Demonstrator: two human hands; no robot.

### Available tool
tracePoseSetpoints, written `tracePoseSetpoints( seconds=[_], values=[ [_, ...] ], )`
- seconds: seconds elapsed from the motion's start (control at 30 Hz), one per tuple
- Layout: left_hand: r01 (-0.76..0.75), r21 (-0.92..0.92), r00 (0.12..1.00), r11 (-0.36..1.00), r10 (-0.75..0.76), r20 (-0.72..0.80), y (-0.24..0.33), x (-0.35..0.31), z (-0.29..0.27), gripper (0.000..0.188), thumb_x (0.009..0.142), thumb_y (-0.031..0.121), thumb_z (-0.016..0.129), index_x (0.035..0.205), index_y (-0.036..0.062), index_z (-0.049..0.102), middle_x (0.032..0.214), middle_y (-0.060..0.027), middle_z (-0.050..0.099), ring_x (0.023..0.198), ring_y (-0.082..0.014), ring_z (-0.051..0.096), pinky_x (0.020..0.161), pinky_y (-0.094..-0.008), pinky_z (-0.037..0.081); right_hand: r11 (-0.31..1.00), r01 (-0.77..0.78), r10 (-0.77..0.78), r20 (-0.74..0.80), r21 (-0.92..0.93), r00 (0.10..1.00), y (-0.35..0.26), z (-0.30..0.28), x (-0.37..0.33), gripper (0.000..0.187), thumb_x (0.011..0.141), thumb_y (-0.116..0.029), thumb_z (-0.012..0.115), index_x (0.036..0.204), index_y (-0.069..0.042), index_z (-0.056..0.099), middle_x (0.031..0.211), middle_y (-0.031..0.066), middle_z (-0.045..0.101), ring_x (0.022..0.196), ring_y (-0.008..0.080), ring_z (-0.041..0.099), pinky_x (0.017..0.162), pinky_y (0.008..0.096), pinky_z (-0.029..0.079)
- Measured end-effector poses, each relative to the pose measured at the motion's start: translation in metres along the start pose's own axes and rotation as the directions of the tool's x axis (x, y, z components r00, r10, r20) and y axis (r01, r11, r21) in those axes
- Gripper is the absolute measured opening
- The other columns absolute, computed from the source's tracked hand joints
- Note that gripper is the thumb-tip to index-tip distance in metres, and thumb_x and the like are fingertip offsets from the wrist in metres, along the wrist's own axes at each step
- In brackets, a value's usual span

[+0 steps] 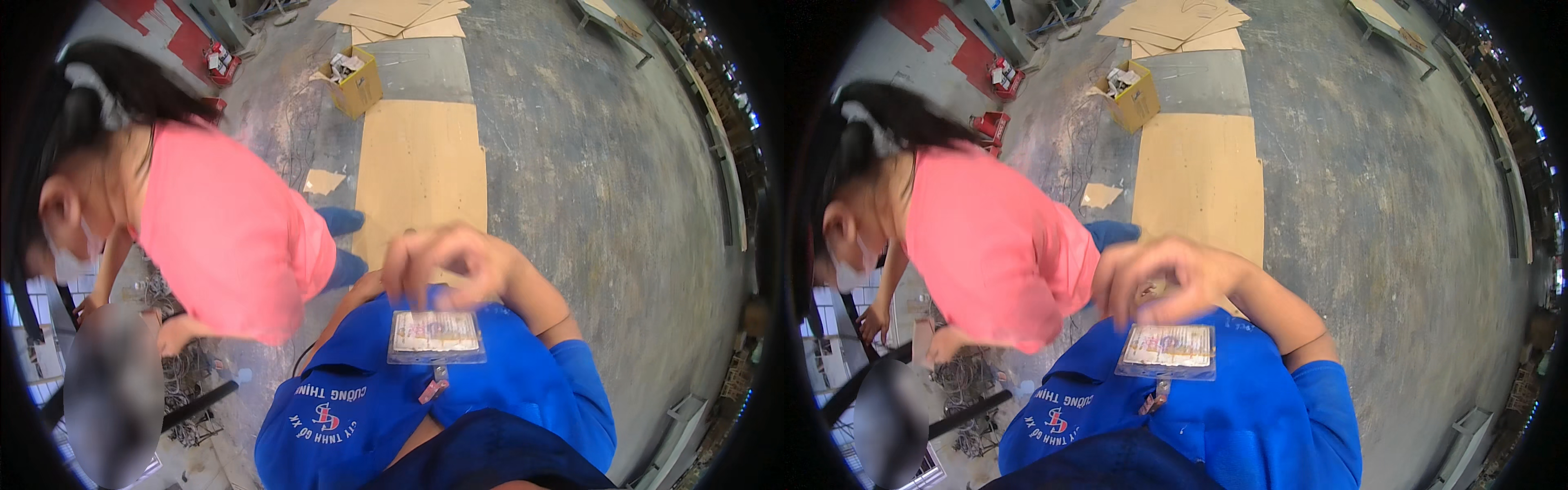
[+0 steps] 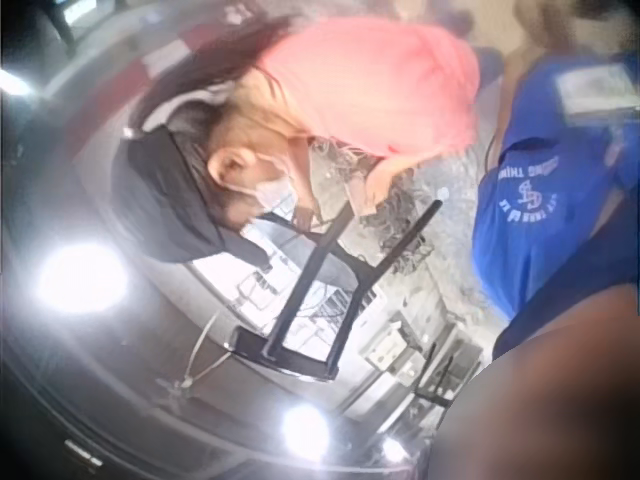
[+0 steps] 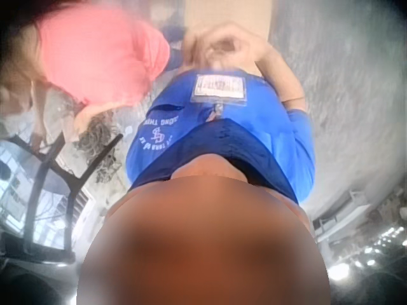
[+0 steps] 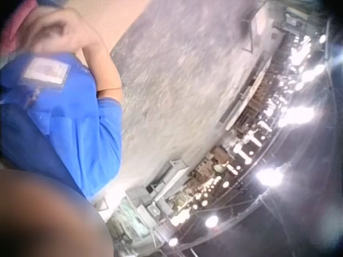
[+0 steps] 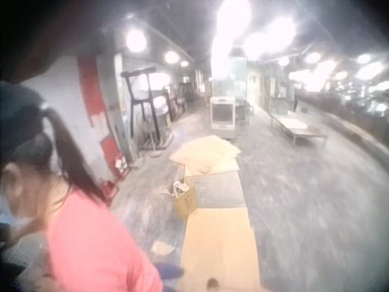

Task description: The person wipes a black chair with a cloth, then uses a spray gun to apply a substance to the chair legs and seat. They repeat the wiping and spraying steps on the same chair and then on a second chair. The person also picks up a box of cloths and selects a new cloth from it.

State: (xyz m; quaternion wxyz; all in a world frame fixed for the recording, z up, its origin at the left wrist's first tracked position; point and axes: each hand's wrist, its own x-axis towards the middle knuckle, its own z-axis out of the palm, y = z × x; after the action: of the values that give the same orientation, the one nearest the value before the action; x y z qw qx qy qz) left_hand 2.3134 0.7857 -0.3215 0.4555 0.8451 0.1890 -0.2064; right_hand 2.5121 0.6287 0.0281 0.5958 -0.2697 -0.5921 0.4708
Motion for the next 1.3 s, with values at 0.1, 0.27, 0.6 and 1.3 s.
tracePoseSetpoints(
  seconds=[0.1,0.27,0.6,1.3],
  values=[
    [-0.146,-0.037,0.985,0.989,0.149,0.091,0.027,0.074,-0.058,0.043,0.083,0.028,0.06,0.117,0.0021,0.057,0.105,-0.0213,0.064,0.096,-0.0363,0.062,0.083,-0.042,0.049,0.977,0.062,-0.104,0.198,0.206,0.975,-0.056,-0.032,0.045,0.016,0.079,-0.012,0.067,0.085,0.003,0.066,0.1,0.0177,0.059,0.082,0.0238,0.06,0.078,0.0309,0.046],
    [-0.049,0.099,0.96,0.994,0.074,-0.27,0.07,0.229,-0.142,0.039,0.084,0.027,0.058,0.116,0.0052,0.058,0.099,-0.0201,0.066,0.094,-0.0362,0.063,0.083,-0.0429,0.049,0.906,0.344,-0.349,-0.026,0.246,0.937,-0.064,-0.121,0.082,0.015,0.07,0.0,0.062,0.085,0.002,0.063,0.097,0.0151,0.058,0.081,0.0226,0.059,0.072,0.0321,0.047],
    [0.169,0.165,0.97,0.972,-0.133,-0.204,0.007,0.362,-0.185,0.035,0.086,0.031,0.057,0.107,0.0037,0.061,0.101,-0.0234,0.063,0.096,-0.04,0.06,0.083,-0.046,0.048,0.872,-0.011,-0.185,0.349,0.49,0.919,-0.025,-0.395,0.093,0.032,0.078,-0.023,0.074,0.098,0.002,0.066,0.105,0.0206,0.06,0.088,0.0263,0.061,0.08,0.0361,0.048],
    [0.229,0.232,0.923,0.945,-0.286,0.257,0.01,0.566,-0.318,0.039,0.087,0.033,0.054,0.116,0.0073,0.059,0.11,-0.0204,0.062,0.103,-0.0366,0.059,0.088,-0.0442,0.047,0.626,-0.581,0.676,-0.734,0.521,0.07,0.277,-0.756,0.099,0.012,0.091,-0.018,0.056,0.1,-0.01,0.059,0.091,0.001,0.06,0.073,0.0091,0.056,0.068,0.0257,0.049]
  ],
)
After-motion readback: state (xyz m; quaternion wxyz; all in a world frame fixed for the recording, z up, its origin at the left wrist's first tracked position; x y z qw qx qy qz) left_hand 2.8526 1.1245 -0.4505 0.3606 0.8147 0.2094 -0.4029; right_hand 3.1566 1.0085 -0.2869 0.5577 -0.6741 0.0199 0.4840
